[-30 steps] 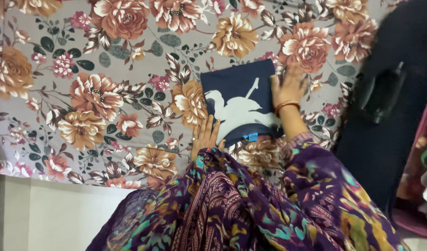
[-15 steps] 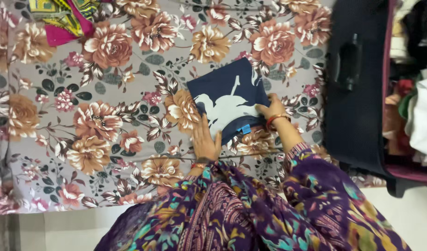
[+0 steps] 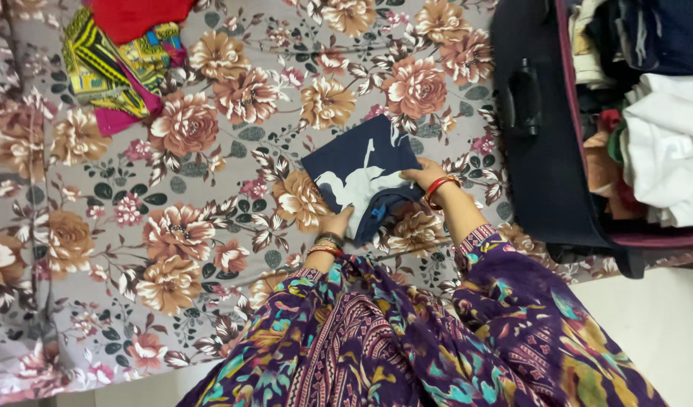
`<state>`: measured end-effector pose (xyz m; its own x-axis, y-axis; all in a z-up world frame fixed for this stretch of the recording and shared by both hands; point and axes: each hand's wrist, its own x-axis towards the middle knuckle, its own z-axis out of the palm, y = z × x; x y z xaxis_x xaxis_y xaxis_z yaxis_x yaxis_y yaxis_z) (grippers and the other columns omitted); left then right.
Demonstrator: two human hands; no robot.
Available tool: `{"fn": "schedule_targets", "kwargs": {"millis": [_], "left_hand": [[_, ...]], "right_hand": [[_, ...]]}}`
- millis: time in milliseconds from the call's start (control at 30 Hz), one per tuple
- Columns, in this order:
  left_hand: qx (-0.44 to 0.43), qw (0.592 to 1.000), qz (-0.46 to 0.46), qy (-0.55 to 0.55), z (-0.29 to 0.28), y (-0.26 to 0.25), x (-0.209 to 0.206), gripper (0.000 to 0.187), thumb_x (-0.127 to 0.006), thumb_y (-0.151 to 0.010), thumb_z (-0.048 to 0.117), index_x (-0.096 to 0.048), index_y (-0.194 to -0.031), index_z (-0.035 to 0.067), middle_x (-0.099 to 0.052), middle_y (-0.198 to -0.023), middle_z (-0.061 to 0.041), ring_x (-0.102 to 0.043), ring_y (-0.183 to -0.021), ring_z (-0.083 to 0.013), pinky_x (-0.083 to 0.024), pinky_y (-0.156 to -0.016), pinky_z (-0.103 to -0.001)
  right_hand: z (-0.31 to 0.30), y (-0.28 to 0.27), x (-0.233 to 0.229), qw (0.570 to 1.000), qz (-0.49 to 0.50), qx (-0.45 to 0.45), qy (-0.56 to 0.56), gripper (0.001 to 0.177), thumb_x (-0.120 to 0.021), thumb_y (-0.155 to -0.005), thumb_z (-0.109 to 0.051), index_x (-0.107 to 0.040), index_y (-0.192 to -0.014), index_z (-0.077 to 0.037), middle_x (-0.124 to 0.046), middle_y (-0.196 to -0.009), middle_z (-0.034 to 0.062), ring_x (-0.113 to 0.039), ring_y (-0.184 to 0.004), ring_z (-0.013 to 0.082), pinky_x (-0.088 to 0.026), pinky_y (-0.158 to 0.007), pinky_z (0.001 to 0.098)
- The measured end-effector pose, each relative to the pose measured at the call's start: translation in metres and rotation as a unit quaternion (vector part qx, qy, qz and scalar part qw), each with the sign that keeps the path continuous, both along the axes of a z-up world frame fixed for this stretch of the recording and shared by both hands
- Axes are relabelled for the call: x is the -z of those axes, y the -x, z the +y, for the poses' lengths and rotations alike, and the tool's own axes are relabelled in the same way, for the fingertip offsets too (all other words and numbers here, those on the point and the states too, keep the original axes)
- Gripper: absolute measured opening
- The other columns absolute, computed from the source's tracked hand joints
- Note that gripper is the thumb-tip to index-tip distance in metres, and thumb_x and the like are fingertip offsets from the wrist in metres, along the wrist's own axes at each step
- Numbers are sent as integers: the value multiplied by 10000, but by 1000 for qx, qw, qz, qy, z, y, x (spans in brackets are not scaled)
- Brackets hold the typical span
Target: The person folds a dark blue t-shirt and places it into an open suitcase. They then fold a colorful patterned fabric and a red garment on the bed, placing each item into the suitcase after folding.
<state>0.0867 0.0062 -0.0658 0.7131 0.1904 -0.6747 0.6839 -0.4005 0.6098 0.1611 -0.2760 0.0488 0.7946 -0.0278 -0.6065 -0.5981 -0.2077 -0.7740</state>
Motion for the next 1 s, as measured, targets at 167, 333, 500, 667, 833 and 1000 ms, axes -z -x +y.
{"fn": "schedule_targets", "kwargs": {"millis": [167,333,500,667,833,1000], "left_hand": [[-112,958,79,251,6,-3,-26,703,-768,-776,485,-665,-1258,-15,-648,-1341,-188,-595,-1248,-307,-416,-1054,-424],[-146,869,111,459,27,-13,-82,387,-733,-859,323,-716,-1151,69,-735,-1125,-71,-670,-1004,-220,-515,-929,-398],[-83,813,73,571,31,-44,-130,228,-651,-949,211,-730,-1070,34,-773,-1015,-72,-729,-912,-182,-586,-852,-331],[7,810,58,583,8,-77,-196,256,-646,-1039,221,-730,-1086,-17,-755,-989,-95,-718,-812,-182,-564,-739,-315],[63,813,19,579,-47,-87,-292,261,-604,-1012,172,-697,-1123,-45,-764,-1040,-126,-744,-873,-197,-607,-814,-317],[124,800,1,588,-129,-102,-369,256,-618,-999,177,-689,-1146,-20,-764,-1040,-107,-737,-868,-191,-596,-780,-321]], "right_hand": [[21,8,-48,995,-7,62,-81,296,-757,-824,-143,-720,-1094,-28,-728,-908,21,-659,-725,118,-528,-688,270],[9,29,-96,987,-29,99,-124,248,-727,-837,-156,-725,-1046,-22,-744,-918,40,-692,-763,136,-566,-701,295],[-13,65,-144,953,-24,233,-194,189,-726,-888,-122,-698,-1025,4,-730,-934,93,-702,-783,198,-577,-730,358],[-30,111,-201,918,-94,253,-290,260,-681,-890,-62,-655,-1143,-7,-726,-1053,96,-720,-906,188,-590,-819,345],[-64,135,-259,895,-158,254,-332,302,-650,-928,-58,-649,-1220,19,-720,-1136,113,-711,-982,190,-574,-887,332],[-122,149,-300,884,-184,266,-338,348,-638,-911,-84,-652,-1249,0,-722,-1156,107,-716,-975,189,-572,-845,333]]}}
